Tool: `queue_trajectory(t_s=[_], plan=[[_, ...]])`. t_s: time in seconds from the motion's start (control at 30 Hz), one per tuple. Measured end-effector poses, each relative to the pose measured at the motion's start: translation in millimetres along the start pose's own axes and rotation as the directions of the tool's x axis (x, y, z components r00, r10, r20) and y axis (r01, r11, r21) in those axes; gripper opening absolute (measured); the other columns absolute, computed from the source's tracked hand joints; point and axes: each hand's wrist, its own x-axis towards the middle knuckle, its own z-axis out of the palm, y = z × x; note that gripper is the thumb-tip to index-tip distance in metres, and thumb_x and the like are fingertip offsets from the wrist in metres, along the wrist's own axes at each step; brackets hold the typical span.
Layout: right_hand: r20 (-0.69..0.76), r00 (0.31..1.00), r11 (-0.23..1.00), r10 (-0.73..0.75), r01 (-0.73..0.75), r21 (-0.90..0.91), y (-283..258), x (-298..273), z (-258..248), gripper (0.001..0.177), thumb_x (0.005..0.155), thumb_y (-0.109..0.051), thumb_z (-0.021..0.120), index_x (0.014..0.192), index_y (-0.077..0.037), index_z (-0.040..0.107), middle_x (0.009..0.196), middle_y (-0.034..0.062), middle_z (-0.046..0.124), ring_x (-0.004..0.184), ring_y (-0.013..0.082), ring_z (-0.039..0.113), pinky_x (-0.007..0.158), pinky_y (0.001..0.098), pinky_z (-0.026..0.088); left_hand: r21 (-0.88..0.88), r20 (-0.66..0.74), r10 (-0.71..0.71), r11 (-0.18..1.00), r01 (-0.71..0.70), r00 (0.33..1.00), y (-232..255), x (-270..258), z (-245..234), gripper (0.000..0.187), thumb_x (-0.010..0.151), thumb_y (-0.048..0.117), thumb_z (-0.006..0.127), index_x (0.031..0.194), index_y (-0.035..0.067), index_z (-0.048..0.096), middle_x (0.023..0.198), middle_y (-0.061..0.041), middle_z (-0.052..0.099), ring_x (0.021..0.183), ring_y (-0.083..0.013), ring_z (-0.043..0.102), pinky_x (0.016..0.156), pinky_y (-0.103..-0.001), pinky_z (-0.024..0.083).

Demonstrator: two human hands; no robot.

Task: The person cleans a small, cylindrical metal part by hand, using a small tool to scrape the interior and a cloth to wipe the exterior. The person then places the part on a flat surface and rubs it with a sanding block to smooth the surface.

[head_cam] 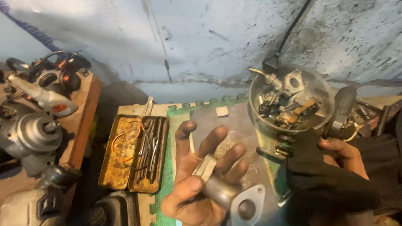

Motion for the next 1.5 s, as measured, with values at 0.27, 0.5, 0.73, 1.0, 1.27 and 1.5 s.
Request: queue_trajectory(t_s=[0.27,0.5,0.73,1.0,1.27,1.5], plan=[[0.254,0.936,0.948,0.244,-0.175,-0.264,-19.8,-40.2,48.4,0.051,0.100,-0.019,0.045,0.144,0.007,0.045,0.139,0.0282,0.059,0.128,0.0302,0.061,0.110,0.0400,0.045,0.787,0.250,0.201,0.528,-0.320,0.947,-39.8,-18.5,57.5,0.053,0.097,0.006,0.062,0.139,0.010,0.030,0.137,-0.035,0.062,0.136,-0.0454,0.060,0.127,-0.060,0.037],[0.345,0.921,0.964,0.182,-0.098,-0.246,-32.1,-36.3,60.5,0.047,0.102,-0.004,0.052,0.148,0.006,0.043,0.130,0.0298,0.059,0.115,0.0316,0.058,0.098,0.0415,0.043,0.845,0.534,0.089,-0.093,-0.527,0.841,-59.7,-12.4,58.7,0.041,0.099,-0.004,0.069,0.137,0.005,0.056,0.121,-0.011,0.075,0.109,-0.0194,0.079,0.109,-0.036,0.063],[0.016,0.979,0.829,0.205,-0.165,-0.534,-16.4,-1.8,-9.4,0.030,0.108,-0.008,0.053,0.131,0.008,0.063,0.100,0.0289,0.068,0.082,0.0280,0.061,0.071,0.0406,0.048,0.877,0.470,-0.306,0.058,-0.477,0.828,-50.6,-24.4,26.5,0.036,0.101,-0.005,0.063,0.137,-0.006,0.062,0.106,-0.021,0.073,0.103,-0.0259,0.074,0.099,-0.037,0.060],[0.584,0.787,0.020,-0.199,0.599,-0.800,-58.3,68.3,-121.5,0.032,0.095,-0.008,0.064,0.125,0.001,0.066,0.119,0.0201,0.068,0.105,0.0316,0.067,0.094,0.0397,0.052,-0.018,-0.188,0.199,0.978,-0.206,0.962,-9.1,-2.4,15.5,0.084,0.079,0.027,0.067,0.156,0.009,0.035,0.149,-0.022,0.050,0.132,-0.0255,0.059,0.127,-0.048,0.033],[0.685,0.711,0.355,0.158,0.607,-0.711,-91.1,30.4,18.9,0.054,0.081,-0.009,0.072,0.135,-0.008,0.064,0.124,0.0115,0.073,0.115,0.0258,0.072,0.101,0.0378,0.052,-0.180,-0.067,0.085,0.979,-0.096,0.994,-7.9,5.7,13.9,0.080,0.081,0.019,0.064,0.155,0.010,0.038,0.146,-0.019,0.053,0.130,-0.0258,0.061,0.131,-0.047,0.028],[0.644,0.750,0.676,0.152,0.396,-0.621,-77.1,-7.9,43.6,0.044,0.094,-0.014,0.068,0.137,-0.007,0.062,0.131,0.0126,0.070,0.117,0.0224,0.073,0.102,0.0346,0.055,0.446,0.066,0.064,0.891,-0.087,0.996,7.8,-2.1,49.7,0.085,0.086,0.000,0.067,0.154,0.010,0.015,0.141,-0.032,0.056,0.131,-0.0409,0.061,0.108,-0.055,0.052]])
